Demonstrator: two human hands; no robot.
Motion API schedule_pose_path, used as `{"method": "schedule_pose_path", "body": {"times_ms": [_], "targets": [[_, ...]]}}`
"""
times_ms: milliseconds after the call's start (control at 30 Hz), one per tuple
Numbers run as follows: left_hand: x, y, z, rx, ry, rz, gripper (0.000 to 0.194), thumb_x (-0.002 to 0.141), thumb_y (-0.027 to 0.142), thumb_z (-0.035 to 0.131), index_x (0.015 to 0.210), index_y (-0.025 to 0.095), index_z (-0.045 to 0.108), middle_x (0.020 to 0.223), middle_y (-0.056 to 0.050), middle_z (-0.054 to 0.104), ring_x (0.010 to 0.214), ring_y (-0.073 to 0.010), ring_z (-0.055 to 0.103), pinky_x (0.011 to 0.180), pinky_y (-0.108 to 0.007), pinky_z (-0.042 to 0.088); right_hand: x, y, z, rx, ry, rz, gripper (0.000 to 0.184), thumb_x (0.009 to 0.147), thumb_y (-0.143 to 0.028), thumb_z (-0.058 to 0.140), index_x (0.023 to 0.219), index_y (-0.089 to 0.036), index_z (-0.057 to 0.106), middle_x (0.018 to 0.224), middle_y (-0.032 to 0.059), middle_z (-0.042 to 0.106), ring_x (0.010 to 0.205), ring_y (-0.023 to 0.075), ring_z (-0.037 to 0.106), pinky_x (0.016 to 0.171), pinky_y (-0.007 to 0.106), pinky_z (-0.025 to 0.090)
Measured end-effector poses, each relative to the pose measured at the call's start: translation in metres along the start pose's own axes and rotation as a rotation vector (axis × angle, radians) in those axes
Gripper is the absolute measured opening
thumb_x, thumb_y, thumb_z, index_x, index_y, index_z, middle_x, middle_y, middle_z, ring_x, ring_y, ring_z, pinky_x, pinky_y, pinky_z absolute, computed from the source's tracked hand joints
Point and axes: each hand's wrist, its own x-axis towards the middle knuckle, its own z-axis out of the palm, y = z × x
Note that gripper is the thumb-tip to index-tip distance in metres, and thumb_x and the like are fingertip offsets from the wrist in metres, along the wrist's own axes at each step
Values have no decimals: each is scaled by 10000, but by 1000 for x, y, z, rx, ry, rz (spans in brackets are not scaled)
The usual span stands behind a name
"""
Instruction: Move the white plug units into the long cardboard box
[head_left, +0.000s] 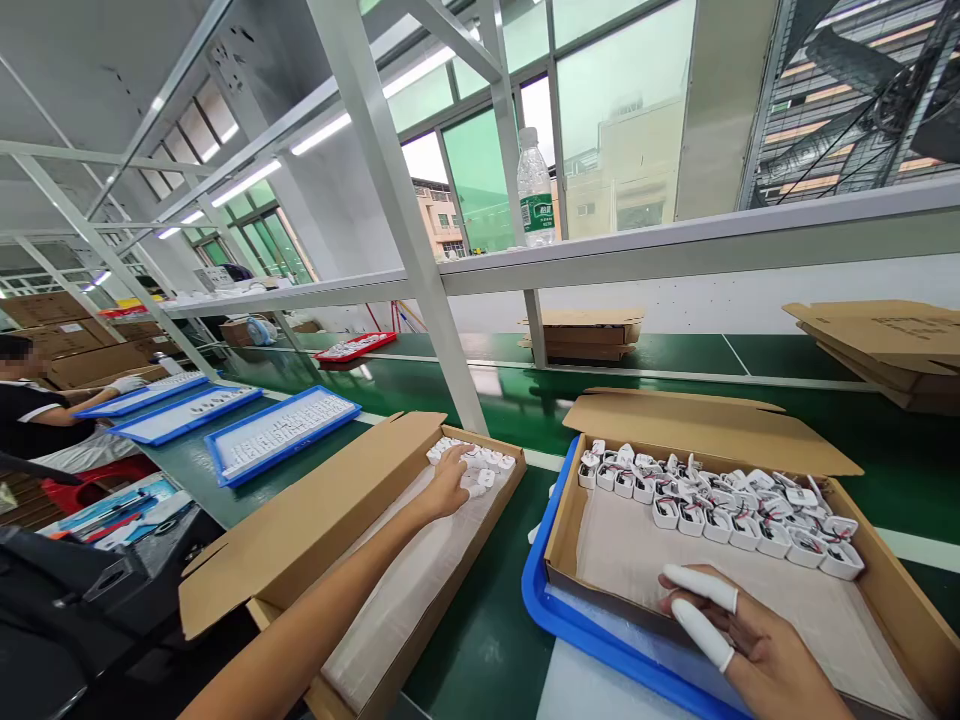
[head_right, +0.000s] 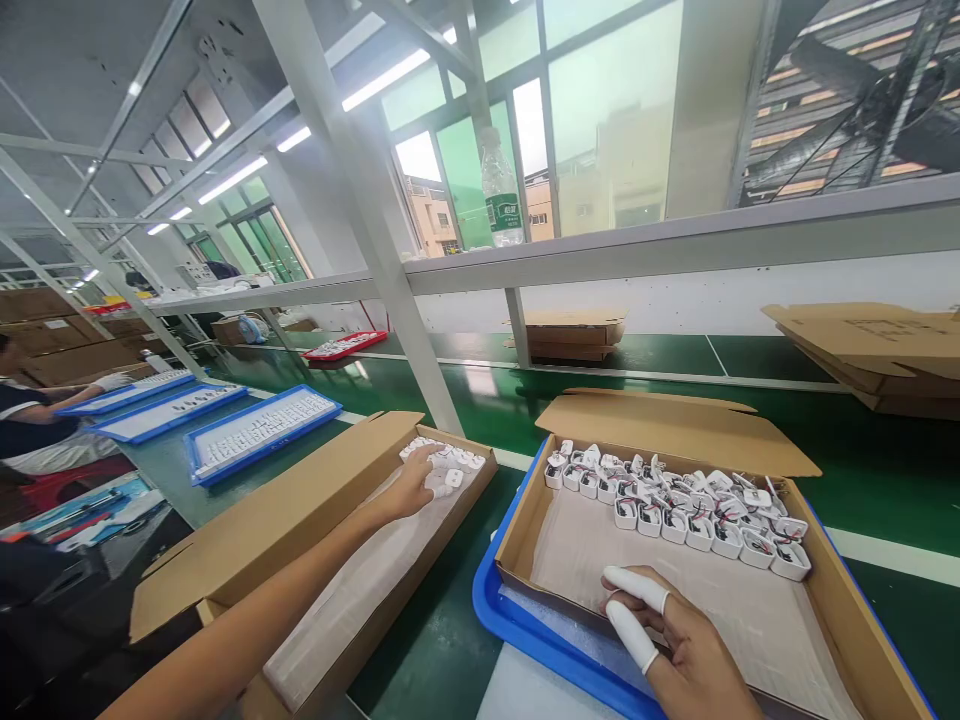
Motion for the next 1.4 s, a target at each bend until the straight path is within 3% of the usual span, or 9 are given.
{"method": "schedule_pose_path", "body": {"times_ms": [233,400,533,700,933,1100,1200,1300,1400], "targets": [[12,-15,9,114,-50,1,221,716,120,677,600,187,501,1513,-173,475,1463,-402,314,1203,-578,260,6,16,-12,-26,-148,-30,370,830,-401,748,1186,-299,766,1217,69,765,1079,278,758,977,280,575],[11,-16,6,185,-3,-66,106,777,66,629,858,134,638,1471,-191,486,1452,-375,326,1184,-581,293,6,17,-13,-17,-145,2,354,824,-376,754,1171,-309,775,1165,56,790,1087,286,755,965,260,581],[2,-5,0,199,-77,-51,199,923,159,612,1116,137,656,1308,-129,614,1278,-299,539,1073,-525,446,7,14,-15,-40,-139,-19,361,801,-366,773,1155,-294,784,1114,52,807,1060,281,766,943,251,593],[-11,14,7,236,-278,-8,199,950,296,662,1071,140,682,1182,-96,681,1111,-254,643,985,-485,516,8,3,-15,-101,-133,-48,369,772,-385,800,1120,-263,801,1149,55,797,1068,277,763,917,235,603],[-20,29,-1,279,-329,-51,220,933,281,666,1105,145,680,1182,-110,695,1088,-261,663,953,-457,531,6,12,-7,-75,-104,-104,406,857,-497,701,1167,-241,761,1191,104,763,1060,272,753,939,295,611],[-17,71,-34,245,-235,11,228,881,153,499,908,160,725,989,-147,754,982,-317,694,838,-395,523,4,-3,-3,-97,-164,-149,251,955,-410,606,1109,-253,728,1100,81,721,1019,218,712,916,303,593],[-11,111,-44,150,-213,139,330,942,233,410,1006,199,733,992,-89,772,947,-279,701,839,-361,515,5,-12,-2,-118,-203,-197,194,981,-347,567,1030,-244,723,1029,67,698,965,196,687,879,302,570],[-2,150,-32,59,-261,293,337,957,297,434,1098,225,732,1058,-56,775,964,-246,704,844,-314,519,6,-14,-2,-129,-199,-215,167,976,-300,576,975,-231,728,1033,64,689,956,184,679,874,296,542],[8,184,-1,28,-332,417,288,928,299,522,1106,210,730,1028,-67,770,955,-248,704,838,-306,527,6,-13,-2,-110,-199,-181,135,945,-270,616,911,-219,737,1065,64,682,941,179,679,848,281,538]]}}
